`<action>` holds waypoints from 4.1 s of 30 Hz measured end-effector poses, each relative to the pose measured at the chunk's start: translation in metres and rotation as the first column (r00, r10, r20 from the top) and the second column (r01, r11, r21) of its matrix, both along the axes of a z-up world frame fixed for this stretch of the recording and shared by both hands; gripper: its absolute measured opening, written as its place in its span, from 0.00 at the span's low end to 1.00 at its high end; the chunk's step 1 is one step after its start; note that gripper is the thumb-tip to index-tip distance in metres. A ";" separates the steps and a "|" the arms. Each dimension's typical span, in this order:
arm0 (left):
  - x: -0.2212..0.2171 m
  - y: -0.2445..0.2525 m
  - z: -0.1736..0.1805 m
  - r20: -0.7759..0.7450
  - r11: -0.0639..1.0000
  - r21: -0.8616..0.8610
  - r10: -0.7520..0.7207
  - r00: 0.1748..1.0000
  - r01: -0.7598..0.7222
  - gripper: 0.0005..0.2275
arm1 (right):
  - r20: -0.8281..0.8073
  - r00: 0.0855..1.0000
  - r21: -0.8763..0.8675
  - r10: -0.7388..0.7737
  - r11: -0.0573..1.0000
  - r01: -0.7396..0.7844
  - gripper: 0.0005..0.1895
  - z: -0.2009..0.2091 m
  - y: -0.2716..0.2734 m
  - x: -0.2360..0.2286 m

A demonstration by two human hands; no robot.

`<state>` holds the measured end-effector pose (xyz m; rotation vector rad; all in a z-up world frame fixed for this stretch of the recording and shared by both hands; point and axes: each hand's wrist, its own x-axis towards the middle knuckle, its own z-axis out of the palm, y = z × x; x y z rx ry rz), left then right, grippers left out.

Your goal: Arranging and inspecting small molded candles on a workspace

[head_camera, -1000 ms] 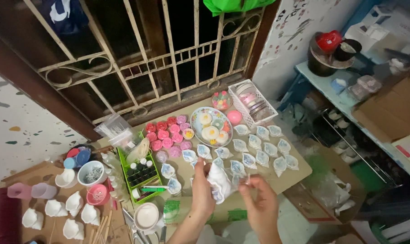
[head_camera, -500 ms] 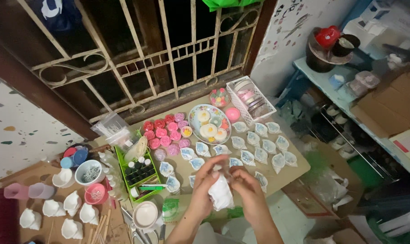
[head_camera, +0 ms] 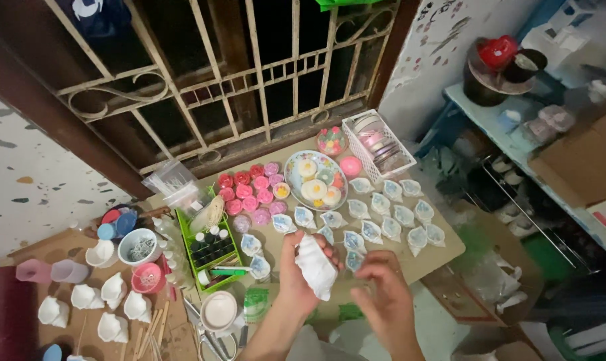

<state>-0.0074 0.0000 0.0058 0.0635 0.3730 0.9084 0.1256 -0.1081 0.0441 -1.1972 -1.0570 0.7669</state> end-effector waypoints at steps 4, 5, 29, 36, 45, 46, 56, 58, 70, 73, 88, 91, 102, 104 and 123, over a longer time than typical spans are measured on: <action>-0.001 -0.006 0.008 0.039 0.996 -0.011 -0.090 0.995 0.090 0.18 | 0.457 0.889 0.056 0.006 0.998 -0.035 0.20 0.021 -0.002 -0.003; -0.002 -0.007 0.011 0.035 0.994 0.031 -0.105 0.994 0.104 0.18 | 0.482 0.876 0.055 0.019 0.997 -0.052 0.23 0.024 -0.002 -0.005; -0.009 -0.023 0.016 0.040 0.964 0.248 -0.109 0.993 0.095 0.16 | 0.011 0.997 0.129 0.077 0.989 -0.078 0.12 0.012 -0.013 -0.003; -0.003 -0.027 0.017 0.114 0.902 0.412 -0.192 0.975 0.129 0.16 | -0.098 0.988 0.124 -0.118 0.984 0.130 0.09 -0.033 0.007 -0.004; -0.011 -0.030 0.022 -0.046 0.859 0.454 -0.243 0.969 0.236 0.19 | 0.143 0.982 0.013 -0.123 0.992 0.123 0.09 -0.030 0.007 -0.021; -0.013 -0.030 0.023 -0.078 0.860 0.424 -0.277 0.958 0.283 0.17 | 0.073 0.995 -0.005 -0.072 0.997 0.072 0.09 -0.037 0.008 -0.017; -0.004 -0.040 0.015 -0.397 0.864 0.008 -0.459 0.794 0.504 0.21 | -0.379 0.863 0.011 0.333 0.934 -0.356 0.13 -0.106 0.031 0.039; -0.004 -0.039 0.006 -0.395 0.873 0.041 -0.432 0.811 0.485 0.16 | -0.401 0.853 -0.055 0.336 0.920 -0.388 0.13 -0.106 0.029 0.044; -0.001 -0.039 -0.060 -0.876 0.645 0.047 -0.341 0.342 0.763 0.17 | -0.036 0.761 -0.306 0.648 0.718 -0.626 0.41 -0.068 0.012 0.067; -0.004 -0.046 -0.071 -0.866 0.574 0.120 -0.339 0.368 0.810 0.25 | 0.016 0.748 -0.479 0.663 0.662 -0.576 0.39 -0.100 0.000 0.068; -0.070 -0.024 -0.169 -0.939 0.755 -0.002 -0.227 0.258 0.655 0.33 | 0.352 0.639 -0.519 0.684 0.711 -0.475 0.32 -0.135 0.031 -0.006; -0.087 -0.012 -0.143 -0.880 0.922 -0.017 -0.198 0.433 0.386 0.30 | 0.424 0.680 -0.430 0.598 0.794 -0.430 0.29 -0.174 0.076 -0.021; -0.168 -0.028 -0.190 -0.816 0.929 -0.182 0.040 0.576 -0.323 0.16 | 0.824 0.499 -0.403 0.269 0.897 0.183 0.36 -0.316 0.213 -0.111; -0.174 -0.037 -0.210 -0.816 0.868 -0.265 0.030 0.577 -0.420 0.11 | 0.913 0.288 -0.377 0.290 0.869 0.319 0.38 -0.333 0.218 -0.119; -0.182 -0.073 -0.277 -0.979 1.000 -0.005 -0.006 -0.202 -0.005 0.16 | 0.902 0.424 -0.199 0.078 0.948 0.250 0.24 -0.313 0.180 -0.066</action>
